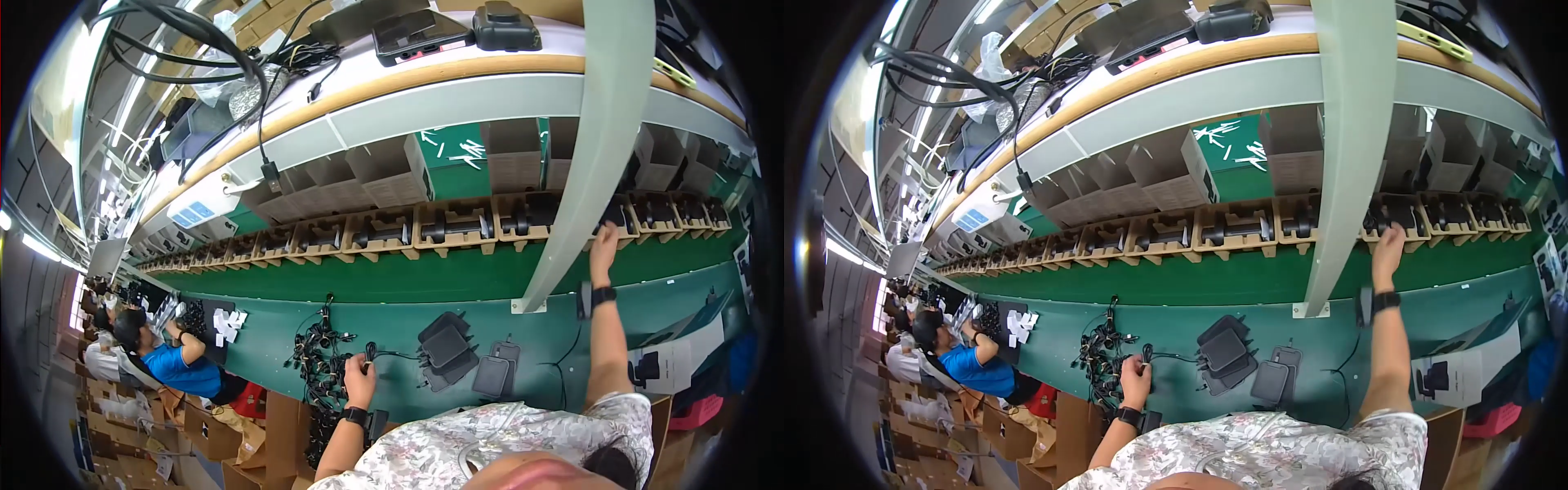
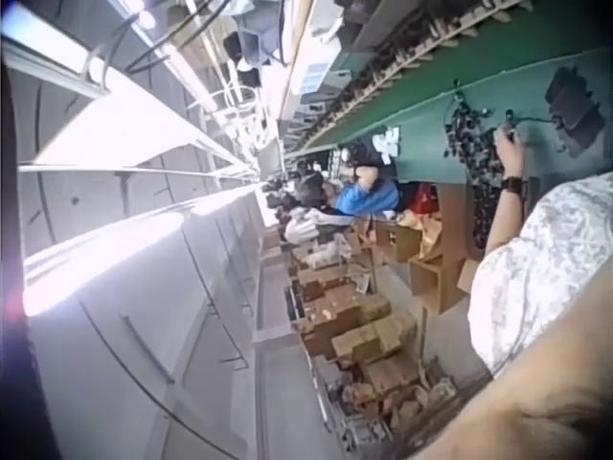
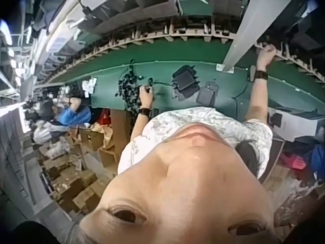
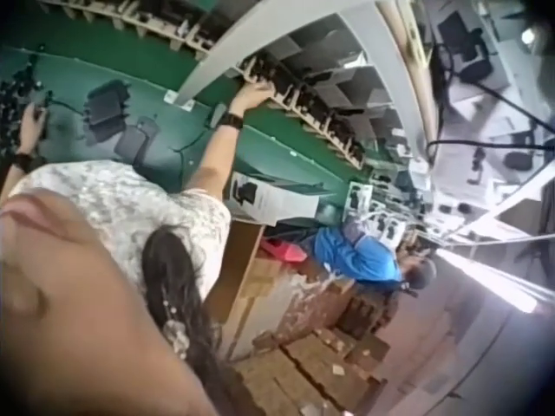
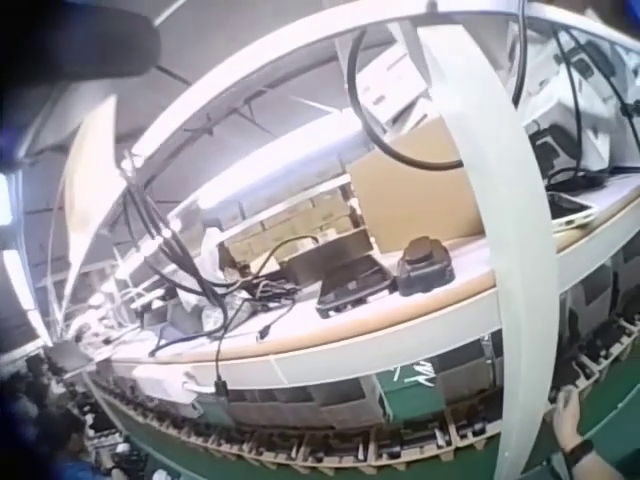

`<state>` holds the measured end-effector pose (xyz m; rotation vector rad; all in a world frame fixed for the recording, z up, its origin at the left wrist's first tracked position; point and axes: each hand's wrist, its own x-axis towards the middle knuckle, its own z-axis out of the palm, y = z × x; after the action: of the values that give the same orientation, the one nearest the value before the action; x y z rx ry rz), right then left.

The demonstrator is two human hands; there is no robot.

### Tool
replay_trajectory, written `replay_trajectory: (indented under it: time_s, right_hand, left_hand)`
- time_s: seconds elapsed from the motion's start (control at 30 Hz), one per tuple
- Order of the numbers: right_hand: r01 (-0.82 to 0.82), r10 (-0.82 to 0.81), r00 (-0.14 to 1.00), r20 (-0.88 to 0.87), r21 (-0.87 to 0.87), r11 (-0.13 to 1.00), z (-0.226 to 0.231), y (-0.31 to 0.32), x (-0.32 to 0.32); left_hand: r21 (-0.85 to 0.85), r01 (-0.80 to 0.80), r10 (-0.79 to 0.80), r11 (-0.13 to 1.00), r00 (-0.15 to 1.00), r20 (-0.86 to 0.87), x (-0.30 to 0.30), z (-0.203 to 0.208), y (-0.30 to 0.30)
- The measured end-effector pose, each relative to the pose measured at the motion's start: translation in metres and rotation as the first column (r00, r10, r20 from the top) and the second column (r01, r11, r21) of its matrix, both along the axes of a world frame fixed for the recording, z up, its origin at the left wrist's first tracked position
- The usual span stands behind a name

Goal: The person assembles electronic components by hand, picking up a cable and a square pad, fitting the cable into the pad, and then placing the assembled unit into a cardboard tray.

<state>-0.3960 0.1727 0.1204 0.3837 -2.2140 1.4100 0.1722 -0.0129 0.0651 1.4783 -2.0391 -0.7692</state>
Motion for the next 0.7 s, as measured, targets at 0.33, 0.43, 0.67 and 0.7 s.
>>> replay_trajectory:
  time_s: [0.33, 0.43, 0.67, 0.7]
  right_hand:
    - [-0.762, 0.883, 0.468, -0.042, 0.488, 0.427, 0.091, -0.022, 0.341]
    - [-0.783, 0.971, 0.215, -0.107, 0.575, 0.237, 0.096, -0.031, 0.358]
    - [-0.952, 0.799, 0.168, 0.578, -0.116, 0.285, 0.069, -0.034, 0.357]
    - [-0.949, 0.794, 0.172, 0.583, -0.118, 0.293, 0.063, -0.036, 0.358]
  left_hand:
    - [-0.204, 0.718, -0.742, 0.665, 0.667, -0.073, -0.061, 0.114, 0.024]
    - [-0.159, 0.693, -0.704, 0.703, 0.647, -0.295, -0.071, 0.111, 0.042]
    - [0.269, 0.761, -0.422, 0.591, 0.576, -0.700, -0.072, 0.110, 0.040]
    - [0.335, 0.794, -0.407, 0.507, 0.563, -0.720, -0.074, 0.102, 0.037]
